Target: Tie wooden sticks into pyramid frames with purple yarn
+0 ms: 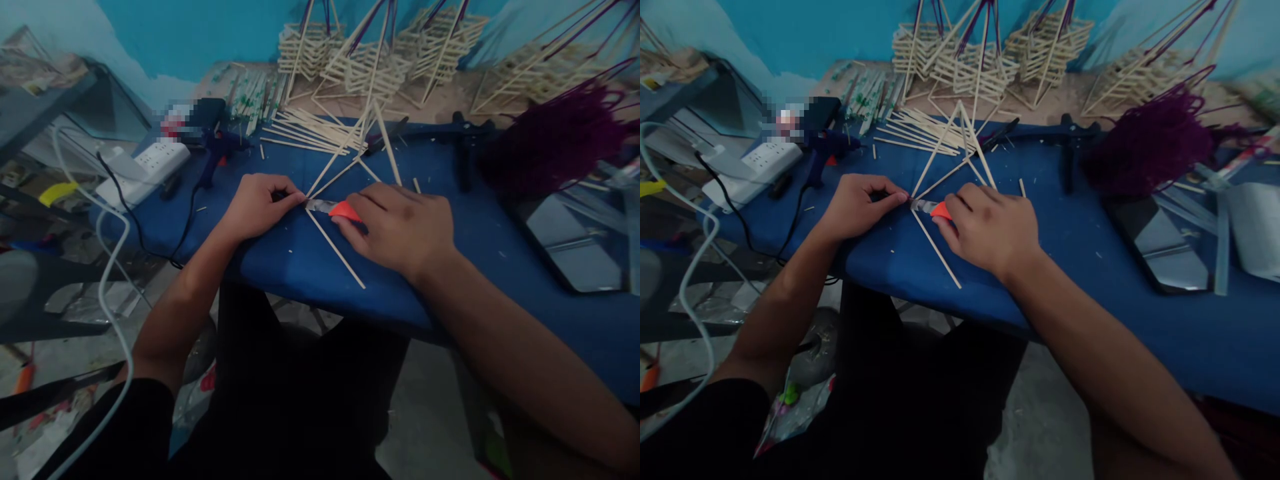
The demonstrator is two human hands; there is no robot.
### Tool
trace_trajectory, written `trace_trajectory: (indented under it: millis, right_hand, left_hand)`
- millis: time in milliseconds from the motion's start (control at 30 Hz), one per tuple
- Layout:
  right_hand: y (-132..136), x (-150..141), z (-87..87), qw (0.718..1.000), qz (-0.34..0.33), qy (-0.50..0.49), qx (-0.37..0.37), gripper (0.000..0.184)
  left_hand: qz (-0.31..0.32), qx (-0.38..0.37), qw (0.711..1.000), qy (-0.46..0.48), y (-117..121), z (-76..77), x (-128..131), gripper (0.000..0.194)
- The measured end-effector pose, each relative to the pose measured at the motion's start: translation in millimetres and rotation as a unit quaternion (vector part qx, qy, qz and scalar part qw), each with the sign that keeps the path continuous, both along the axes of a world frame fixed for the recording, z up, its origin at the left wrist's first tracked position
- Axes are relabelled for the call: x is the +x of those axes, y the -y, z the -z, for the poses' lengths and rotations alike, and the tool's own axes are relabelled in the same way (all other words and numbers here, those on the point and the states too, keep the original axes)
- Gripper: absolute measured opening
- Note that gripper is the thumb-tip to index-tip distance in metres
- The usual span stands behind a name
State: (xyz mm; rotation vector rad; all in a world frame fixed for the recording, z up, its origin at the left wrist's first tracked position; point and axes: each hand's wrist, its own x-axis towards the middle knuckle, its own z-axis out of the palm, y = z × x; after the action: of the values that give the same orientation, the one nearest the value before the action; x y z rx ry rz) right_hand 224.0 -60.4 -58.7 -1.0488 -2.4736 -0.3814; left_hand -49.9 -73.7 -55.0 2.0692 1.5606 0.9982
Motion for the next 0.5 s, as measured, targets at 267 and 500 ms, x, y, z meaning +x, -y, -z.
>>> trace_trajectory:
  millis: [267, 500]
  right_hand:
    - [0.5, 0.2, 0.0, 1.000, 0.001, -0.005, -0.011, 0.041]
    - [1.3, 1.4, 0.8, 1.000, -0.007, 0.005, 0.012, 0.041]
  left_hand:
    - [0.031, -0.011, 0.999, 0.021, 4.2, 1.7, 0.3, 0.019]
    - [0.043, -0.003, 0.999, 0.021, 4.0, 2.1, 0.7, 0.018]
